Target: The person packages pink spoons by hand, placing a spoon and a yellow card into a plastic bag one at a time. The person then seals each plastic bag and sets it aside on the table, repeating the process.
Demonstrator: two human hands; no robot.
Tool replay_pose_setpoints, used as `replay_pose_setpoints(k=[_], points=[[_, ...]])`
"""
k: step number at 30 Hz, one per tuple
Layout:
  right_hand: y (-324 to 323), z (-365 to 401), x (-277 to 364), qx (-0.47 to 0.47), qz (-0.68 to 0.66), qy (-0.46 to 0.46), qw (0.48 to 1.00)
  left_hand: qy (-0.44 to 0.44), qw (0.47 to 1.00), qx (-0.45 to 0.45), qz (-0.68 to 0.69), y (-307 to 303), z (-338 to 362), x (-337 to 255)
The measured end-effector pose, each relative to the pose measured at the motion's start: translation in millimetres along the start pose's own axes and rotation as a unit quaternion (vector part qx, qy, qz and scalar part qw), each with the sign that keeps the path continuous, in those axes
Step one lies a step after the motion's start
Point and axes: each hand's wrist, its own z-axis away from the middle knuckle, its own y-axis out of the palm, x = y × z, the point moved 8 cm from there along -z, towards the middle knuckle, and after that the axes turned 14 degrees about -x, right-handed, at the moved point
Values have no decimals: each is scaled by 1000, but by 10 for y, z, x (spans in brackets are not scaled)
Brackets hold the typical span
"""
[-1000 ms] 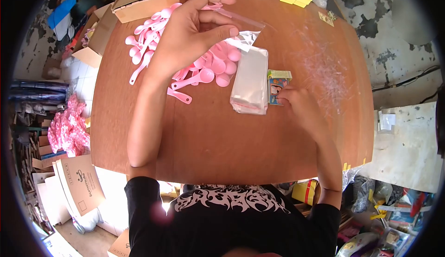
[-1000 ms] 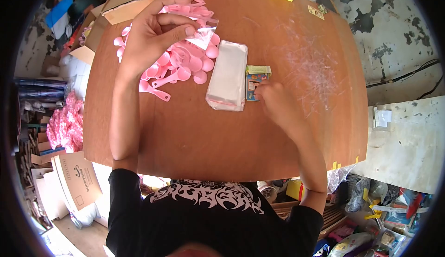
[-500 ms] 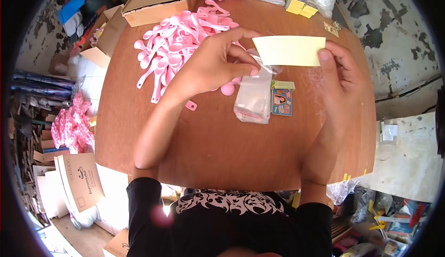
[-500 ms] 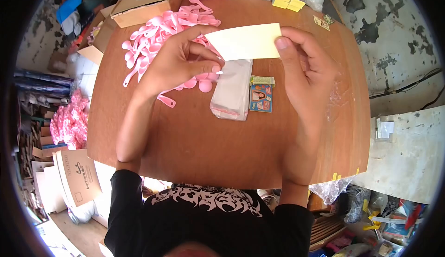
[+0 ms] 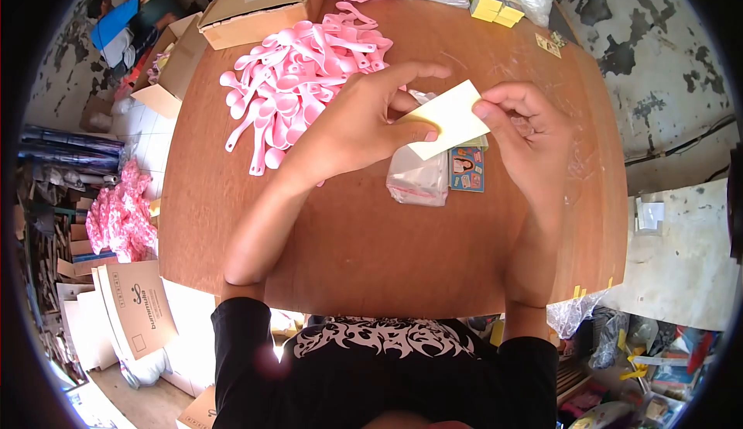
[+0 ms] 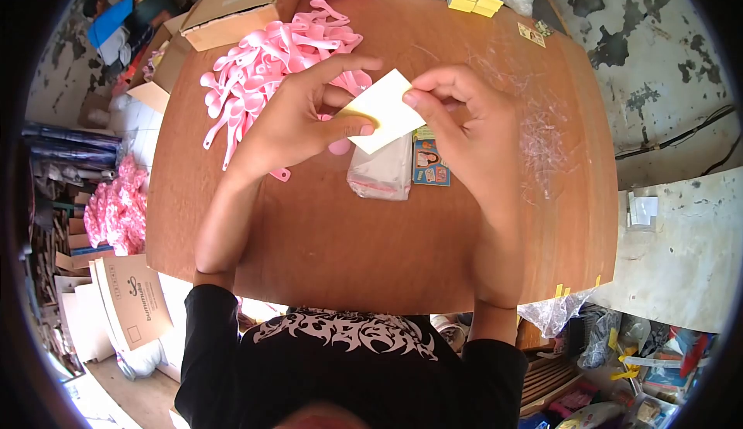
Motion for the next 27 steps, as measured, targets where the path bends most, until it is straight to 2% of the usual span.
replay_pose_setpoints(k=[4, 6, 7, 8, 10, 11, 13, 18, 20, 26, 27], points=[[173, 36, 43, 55, 32, -29, 998, 45, 998, -36, 33, -41, -6, -38], [276, 69, 93, 82, 26, -81, 993, 58, 997, -43, 23, -60, -9, -60], [311, 95, 20, 100, 18, -40, 994, 61, 997, -49, -20, -72, -12, -66], [310, 100, 30, 101, 17, -41, 994, 65, 994, -54, -62, -86, -16, -68], [353, 128, -70, 143, -3, 41, 989, 75, 992, -68, -70, -101, -27, -60], [349, 135, -68, 144, -4, 40, 989, 85, 990, -79, -78, -112, -27, -66], [341, 158, -156, 141, -40, 108, 983, 84, 991, -80, -70, -116, -25, -84], [335, 169, -211, 140, -37, 110, 983, 95, 991, -87, -37, -97, -20, -95], [347, 177, -212, 148, -43, 109, 982, 148, 985, -91, -23, -84, -9, -122], [454, 226, -256, 229, -47, 88, 968, 149, 982, -95, -61, -78, 9, -157], [473, 249, -287, 242, -46, 111, 963, 149, 982, -95, -61, -69, 6, -140]])
